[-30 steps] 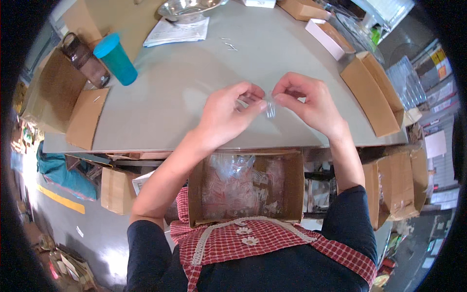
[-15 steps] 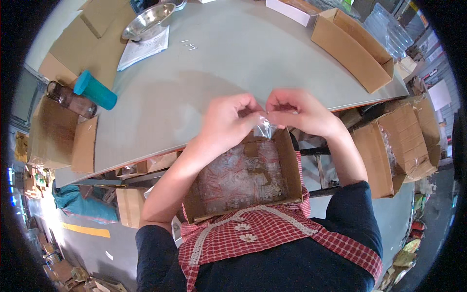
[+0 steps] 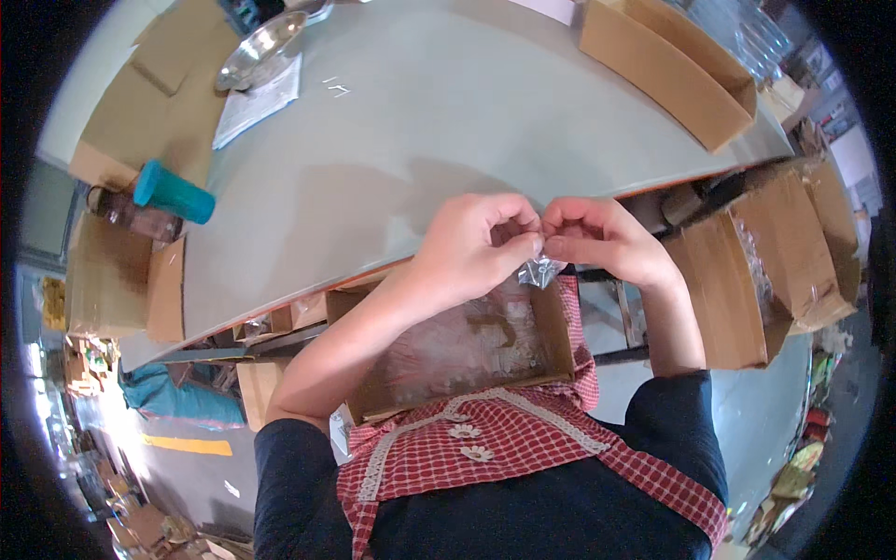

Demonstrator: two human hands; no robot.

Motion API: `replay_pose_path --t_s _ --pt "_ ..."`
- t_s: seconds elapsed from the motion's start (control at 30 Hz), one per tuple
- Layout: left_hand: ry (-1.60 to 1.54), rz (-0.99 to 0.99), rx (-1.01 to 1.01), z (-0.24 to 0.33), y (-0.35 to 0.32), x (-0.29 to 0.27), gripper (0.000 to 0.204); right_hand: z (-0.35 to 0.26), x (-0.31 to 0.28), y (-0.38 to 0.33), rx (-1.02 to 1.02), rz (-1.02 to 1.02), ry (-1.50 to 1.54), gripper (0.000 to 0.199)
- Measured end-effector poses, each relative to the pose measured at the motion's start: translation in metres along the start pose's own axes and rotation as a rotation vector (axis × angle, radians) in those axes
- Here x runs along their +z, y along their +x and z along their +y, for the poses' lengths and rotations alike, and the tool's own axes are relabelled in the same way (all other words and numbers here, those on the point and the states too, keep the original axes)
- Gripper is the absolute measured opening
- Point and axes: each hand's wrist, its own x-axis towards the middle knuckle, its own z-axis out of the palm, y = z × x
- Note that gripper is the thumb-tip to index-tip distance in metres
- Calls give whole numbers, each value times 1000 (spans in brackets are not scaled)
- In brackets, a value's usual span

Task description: The user is sorting small metal screws into plastic bags for packaging in a manufacturing setting.

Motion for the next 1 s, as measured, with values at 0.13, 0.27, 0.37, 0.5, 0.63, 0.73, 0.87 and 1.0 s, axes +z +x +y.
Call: replay_pose_path --t_s 0.13,0.27,0.37,0.5,0.63,0.73,0.87,1.0 --pt "-107 3 3 -4 1 17 9 -1 2 -18 -2 16 140 12" --pt "-119 22 34 -5 9 34 7 22 -8 -43 -16 109 165 11" --pt "-51 -118 -66 -23 8 40 11 45 -23 -76 -70 331 180 9" --pt "507 -444 -244 -56 -11 56 24 77 -64 -130 -450 1187 309 9" --pt "1036 -661 -172 -119 -37 79 30 94 -71 -147 -340 1457 344 15" --pt "1197 -676 -84 -171 -54 86 23 110 -49 -123 -250 1203 386 15" --pt "874 -588 -19 -171 -36 74 19 114 -24 -84 -182 903 280 14" --pt "679 -369 -161 -147 -36 44 21 105 2 -47 -211 762 214 21"
